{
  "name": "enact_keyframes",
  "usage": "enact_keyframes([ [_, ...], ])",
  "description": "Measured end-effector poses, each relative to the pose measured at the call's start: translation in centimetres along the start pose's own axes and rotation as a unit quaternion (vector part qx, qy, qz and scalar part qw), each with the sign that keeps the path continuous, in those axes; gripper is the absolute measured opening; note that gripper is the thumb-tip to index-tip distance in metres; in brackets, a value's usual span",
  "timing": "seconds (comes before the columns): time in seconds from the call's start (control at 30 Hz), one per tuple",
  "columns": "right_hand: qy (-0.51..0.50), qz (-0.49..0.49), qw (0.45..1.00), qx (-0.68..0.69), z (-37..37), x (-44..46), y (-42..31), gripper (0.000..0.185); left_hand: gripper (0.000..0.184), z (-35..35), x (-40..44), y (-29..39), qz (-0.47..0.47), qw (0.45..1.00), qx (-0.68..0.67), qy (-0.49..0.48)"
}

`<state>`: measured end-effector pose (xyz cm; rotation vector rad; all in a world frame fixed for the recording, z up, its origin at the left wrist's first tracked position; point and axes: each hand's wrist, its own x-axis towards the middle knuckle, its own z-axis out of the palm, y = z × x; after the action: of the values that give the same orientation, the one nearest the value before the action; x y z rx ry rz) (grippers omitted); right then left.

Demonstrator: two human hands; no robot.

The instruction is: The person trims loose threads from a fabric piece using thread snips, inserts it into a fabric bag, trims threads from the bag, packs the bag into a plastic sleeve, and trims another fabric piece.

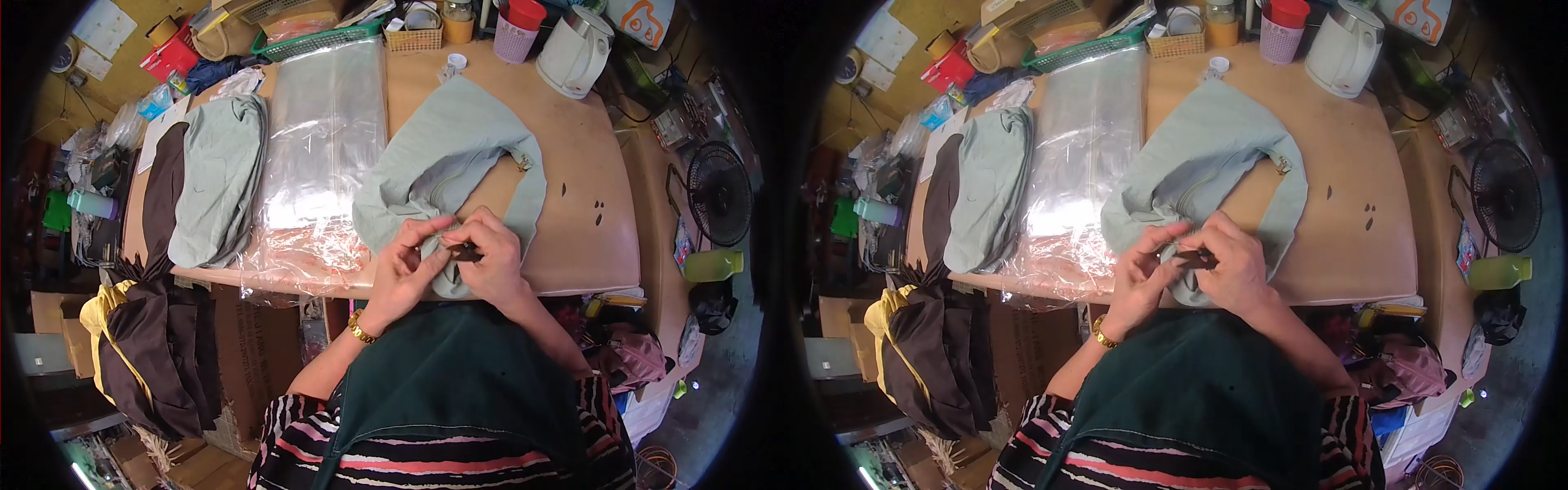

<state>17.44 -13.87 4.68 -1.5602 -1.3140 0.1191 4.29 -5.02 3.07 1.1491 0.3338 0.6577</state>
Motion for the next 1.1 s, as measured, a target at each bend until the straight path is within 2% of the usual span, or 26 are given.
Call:
enact_keyframes([
  [0.03, 0.001, -0.001, 1.0, -0.001, -0.2, 0.2, 0.2, 0.01, 0.042, -0.2, 0.3, -0.4, 0.01, 0.995, 0.095, -0.017],
  [0.1, -0.027, 0.136, 0.985, 0.101, -0.6, 0.5, 0.6, 0.01, 0.037, -0.5, 0.2, -0.6, -0.008, 0.994, 0.108, -0.011],
  [0.2, -0.048, 0.171, 0.979, 0.101, -1.3, 0.9, 0.3, 0.009, 0.03, -0.6, 0.4, 0.3, -0.023, 0.985, 0.168, -0.013],
  [0.33, -0.056, 0.13, 0.988, 0.06, -1.6, 1.3, -0.2, 0.008, 0.022, 0.0, 0.5, 0.8, 0.0, 0.95, 0.31, -0.028],
  [0.4, -0.115, 0.091, 0.989, 0.0, -1.6, 1.3, -0.4, 0.011, 0.018, 0.2, 0.8, 0.8, 0.023, 0.945, 0.327, -0.02],
  [0.47, -0.093, 0.124, 0.987, 0.03, -2.1, 1.4, -1.2, 0.014, 0.014, -0.2, 1.0, 0.5, 0.049, 0.938, 0.344, -0.012],
  [0.5, -0.073, 0.157, 0.983, 0.062, -2.3, 1.5, -1.6, 0.017, 0.012, -0.7, 1.0, 0.0, 0.024, 0.954, 0.299, -0.013],
  [0.57, -0.043, 0.151, 0.987, 0.043, -3.1, 1.4, -2.0, 0.019, 0.01, -1.3, 0.8, -0.5, -0.001, 0.967, 0.254, -0.011],
  [0.6, -0.012, 0.147, 0.989, 0.023, -3.5, 1.2, -1.9, 0.021, 0.01, -1.3, 0.5, -0.5, -0.081, 0.99, 0.119, 0.004],
  [0.63, -0.038, 0.143, 0.989, -0.027, -3.9, 0.7, -1.6, 0.024, 0.01, -1.4, 0.4, -0.5, -0.16, 0.987, -0.019, 0.019],
  [0.67, -0.038, 0.144, 0.989, -0.027, -4.2, 0.4, -1.8, 0.024, 0.01, -1.4, 0.4, -0.7, -0.161, 0.987, -0.018, 0.019],
  [0.73, -0.103, 0.143, 0.982, -0.072, -4.6, -0.3, -2.2, 0.029, 0.011, -1.5, 0.3, -1.3, -0.145, 0.986, -0.083, 0.015],
  [0.8, -0.094, 0.12, 0.985, -0.075, -4.1, -1.0, -1.5, 0.03, 0.011, -1.2, 0.2, -1.5, -0.144, 0.984, -0.103, 0.034],
  [0.87, -0.07, 0.192, 0.979, 0.017, -3.6, -1.4, -1.1, 0.029, 0.011, -0.7, 0.2, -1.4, -0.141, 0.981, -0.124, 0.053],
  [0.9, -0.069, 0.192, 0.979, 0.017, -3.2, -1.9, -0.2, 0.029, 0.012, -0.4, 0.2, -1.2, -0.142, 0.981, -0.119, 0.064],
  [0.97, -0.073, 0.245, 0.94, 0.225, -2.4, -2.9, 1.7, 0.026, 0.014, -0.3, 0.1, -1.2, -0.144, 0.98, -0.114, 0.074],
  [1.0, -0.071, 0.245, 0.94, 0.225, -2.4, -2.7, 1.7, 0.026, 0.017, -0.3, 0.1, -1.3, -0.132, 0.985, -0.092, 0.057],
  [1.07, -0.088, 0.366, 0.889, 0.263, -2.2, -2.6, 1.7, 0.025, 0.02, -0.2, 0.0, -1.2, -0.123, 0.989, -0.069, 0.04],
  [1.1, -0.087, 0.367, 0.888, 0.263, -2.1, -2.7, 1.7, 0.025, 0.021, -0.1, -0.1, -0.9, -0.109, 0.993, -0.036, 0.028],
])
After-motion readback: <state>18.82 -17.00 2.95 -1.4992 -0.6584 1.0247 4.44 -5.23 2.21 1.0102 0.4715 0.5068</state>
